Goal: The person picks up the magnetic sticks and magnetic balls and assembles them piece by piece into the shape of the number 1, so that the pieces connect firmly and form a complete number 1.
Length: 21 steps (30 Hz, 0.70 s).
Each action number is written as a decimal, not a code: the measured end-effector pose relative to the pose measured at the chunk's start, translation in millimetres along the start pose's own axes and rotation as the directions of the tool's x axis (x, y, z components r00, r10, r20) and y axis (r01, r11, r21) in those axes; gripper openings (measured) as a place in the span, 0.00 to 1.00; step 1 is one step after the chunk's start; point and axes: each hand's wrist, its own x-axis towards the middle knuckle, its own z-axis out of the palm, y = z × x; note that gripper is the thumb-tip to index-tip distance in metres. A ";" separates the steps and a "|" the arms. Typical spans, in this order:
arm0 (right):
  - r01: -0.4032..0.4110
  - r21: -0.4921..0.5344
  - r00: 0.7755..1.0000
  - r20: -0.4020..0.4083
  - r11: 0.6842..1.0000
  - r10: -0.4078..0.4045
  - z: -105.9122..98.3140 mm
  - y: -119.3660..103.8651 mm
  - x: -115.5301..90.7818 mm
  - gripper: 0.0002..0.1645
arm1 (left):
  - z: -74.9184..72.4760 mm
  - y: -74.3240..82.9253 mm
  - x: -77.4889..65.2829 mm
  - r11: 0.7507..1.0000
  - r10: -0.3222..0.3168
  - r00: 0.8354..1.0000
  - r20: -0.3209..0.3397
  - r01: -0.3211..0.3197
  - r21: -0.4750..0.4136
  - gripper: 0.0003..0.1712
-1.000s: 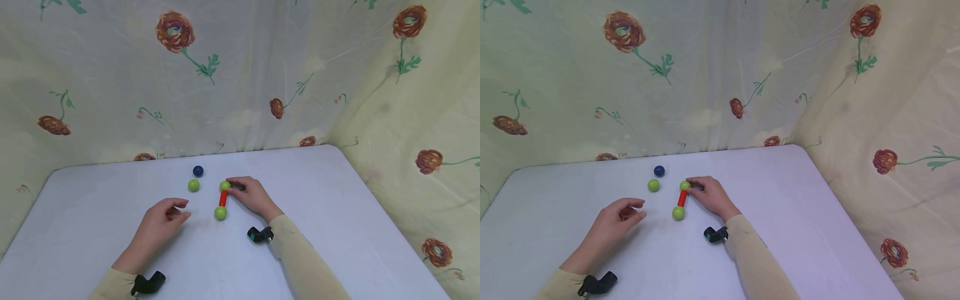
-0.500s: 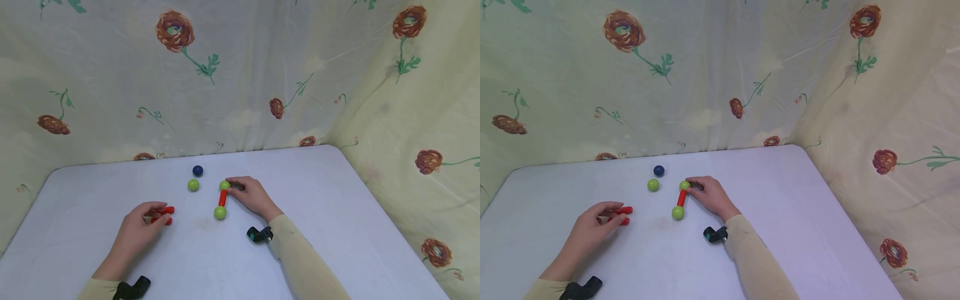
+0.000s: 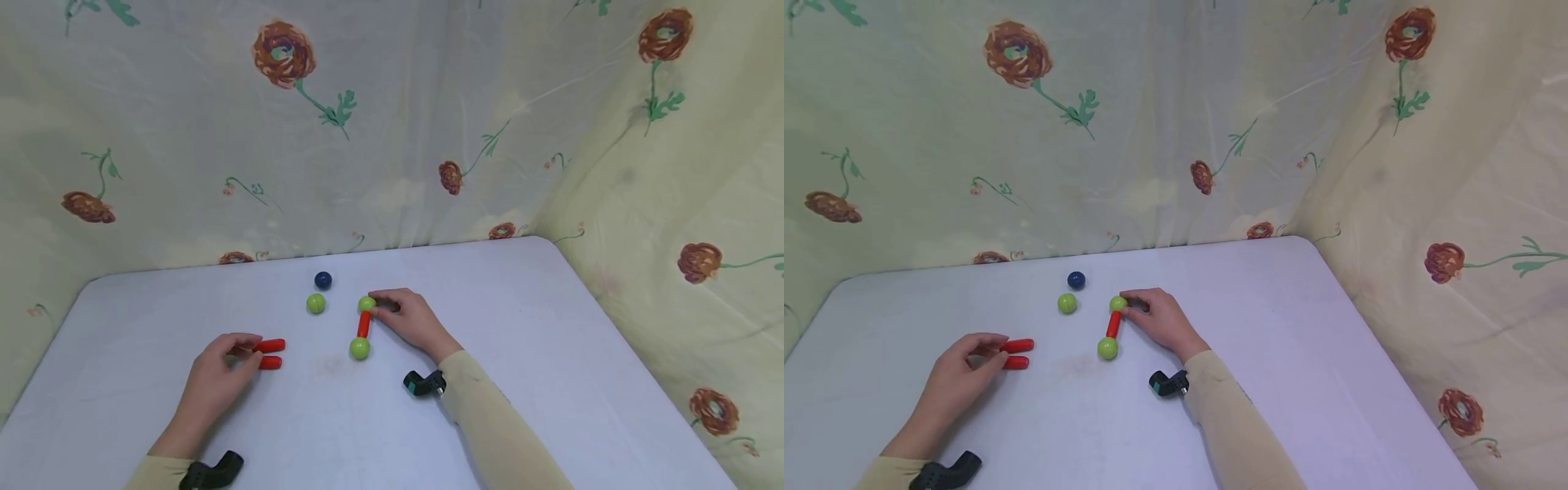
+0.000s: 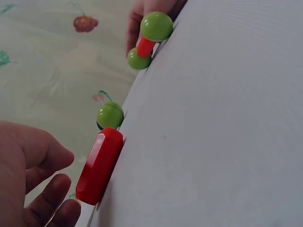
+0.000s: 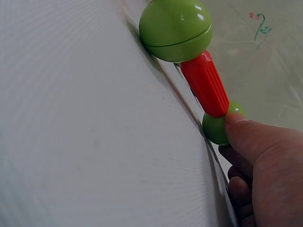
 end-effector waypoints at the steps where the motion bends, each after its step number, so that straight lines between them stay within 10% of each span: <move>1: 0.001 0.003 1.000 0.001 1.000 -0.001 -0.1 0.0 -0.1 0.22 | -0.2 -0.9 0.0 1.000 -0.001 1.000 0.000 0.001 0.000 0.17; 21: -0.008 0.010 1.000 0.012 1.000 0.008 -0.9 -0.4 -0.4 0.23 | -4.2 -5.1 2.3 0.996 0.067 0.996 0.058 -0.070 0.056 0.11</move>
